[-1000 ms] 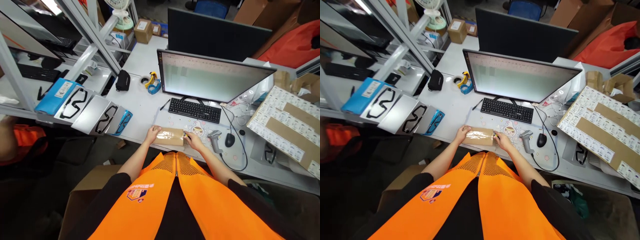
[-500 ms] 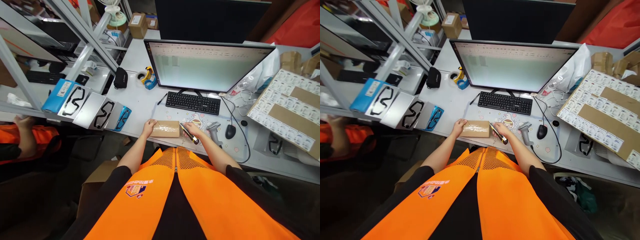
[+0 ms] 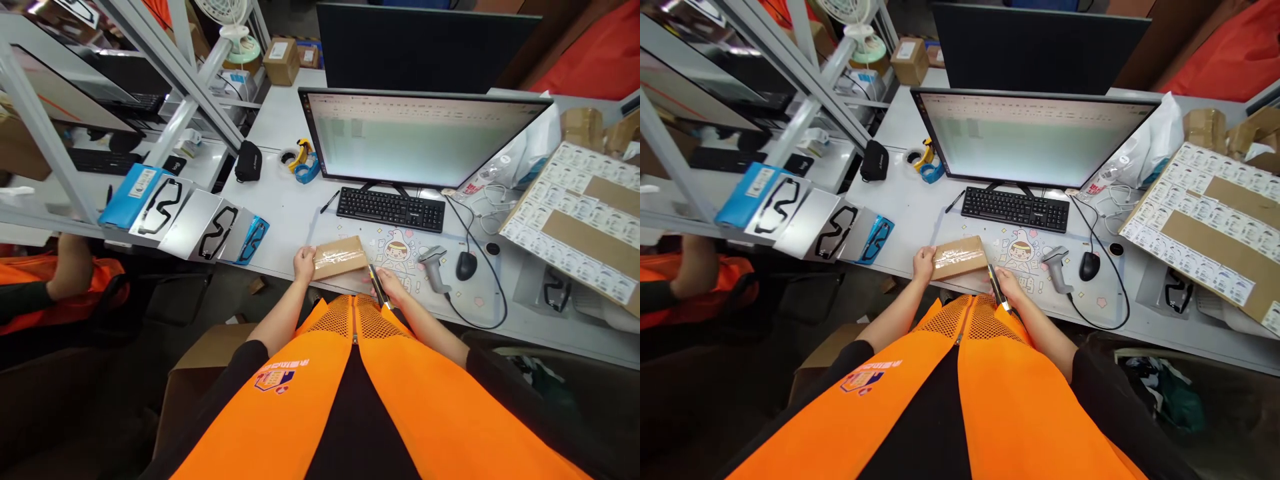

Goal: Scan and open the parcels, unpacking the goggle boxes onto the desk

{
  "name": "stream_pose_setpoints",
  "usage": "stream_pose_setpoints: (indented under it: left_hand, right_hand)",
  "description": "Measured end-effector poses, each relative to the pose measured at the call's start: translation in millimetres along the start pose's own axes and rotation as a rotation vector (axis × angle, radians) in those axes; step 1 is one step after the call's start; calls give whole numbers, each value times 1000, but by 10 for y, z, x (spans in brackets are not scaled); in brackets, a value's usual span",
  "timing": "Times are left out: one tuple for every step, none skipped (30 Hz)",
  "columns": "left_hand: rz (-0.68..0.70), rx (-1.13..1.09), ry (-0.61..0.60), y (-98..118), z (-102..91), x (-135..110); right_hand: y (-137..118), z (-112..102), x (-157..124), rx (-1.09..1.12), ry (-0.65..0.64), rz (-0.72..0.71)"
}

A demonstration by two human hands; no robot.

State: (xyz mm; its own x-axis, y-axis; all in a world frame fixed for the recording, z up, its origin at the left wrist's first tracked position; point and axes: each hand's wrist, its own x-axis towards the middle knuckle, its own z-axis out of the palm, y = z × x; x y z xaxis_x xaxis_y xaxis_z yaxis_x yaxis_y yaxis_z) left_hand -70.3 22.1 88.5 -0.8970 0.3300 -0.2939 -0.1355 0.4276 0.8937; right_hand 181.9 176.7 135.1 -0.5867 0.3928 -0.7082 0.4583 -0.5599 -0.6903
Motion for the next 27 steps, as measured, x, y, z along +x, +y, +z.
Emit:
stream_pose_setpoints:
  left_hand:
    - [-31,4,56,-59,1,-161]
    - [-65,8,100,-129,-5,-348]
    - [-100,13,123,-202,-18,-550]
    - [-132,17,124,-271,-39,-755]
    - [-159,13,98,-326,-67,-950]
    - [-183,-11,33,-359,-99,-1121]
    - [-207,-53,-86,-365,-134,-1258]
    - [-226,-103,-259,-340,-168,-1355]
    - [-231,-141,-475,-283,-202,-1408]
    - [-205,-148,-695,-199,-233,-1415]
    - [-142,-116,-866,-93,-264,-1379]
    - [-40,-48,-942,28,-293,-1304]
    - [88,34,-914,154,-323,-1193]
    - [227,119,-802,276,-353,-1054]
    - [359,201,-647,384,-384,-893]
    - [470,283,-496,472,-414,-718]
    - [560,386,-415,536,-441,-539]
    - [624,500,-389,575,-463,-365]
    - [662,617,-419,592,-479,-204]
    - [684,722,-486,592,-486,-63]
    - [696,807,-560,581,-486,55]
    - [711,871,-626,564,-477,146]
    - [739,920,-670,547,-463,211]
    - [779,959,-685,532,-447,251]
    - [827,994,-675,519,-430,268]
    - [877,1027,-657,507,-415,266]
    - [921,1057,-641,494,-406,249]
  right_hand:
    - [26,76,9,76,33,-3]
    - [32,161,29,126,37,-7]
    - [13,251,61,149,26,-11]
    - [-33,340,106,147,2,-14]
    - [-104,420,164,129,-24,-17]
    - [-200,486,233,102,-53,-23]
    - [-317,532,312,74,-74,-31]
    - [-448,553,395,50,-88,-45]
    - [-583,550,479,34,-95,-67]
    - [-713,521,557,20,-92,-94]
    - [-826,470,624,3,-73,-129]
    - [-911,399,674,-23,-51,-164]
    - [-958,312,704,-58,-25,-194]
    - [-964,213,716,-99,-1,-216]
    - [-927,108,710,-144,24,-226]
    - [-851,1,693,-198,49,-227]
    - [-743,-103,668,-269,85,-228]
    - [-615,-202,641,-364,136,-234]
    - [-478,-294,617,-478,202,-249]
    - [-342,-377,598,-603,275,-267]
    - [-216,-453,587,-725,347,-283]
    - [-107,-521,583,-828,413,-294]
    - [-18,-582,586,-907,473,-295]
    - [49,-636,595,-964,529,-288]
    - [94,-682,608,-1003,583,-276]
    - [118,-718,621,-1030,634,-259]
    - [125,-740,633,-1043,679,-243]
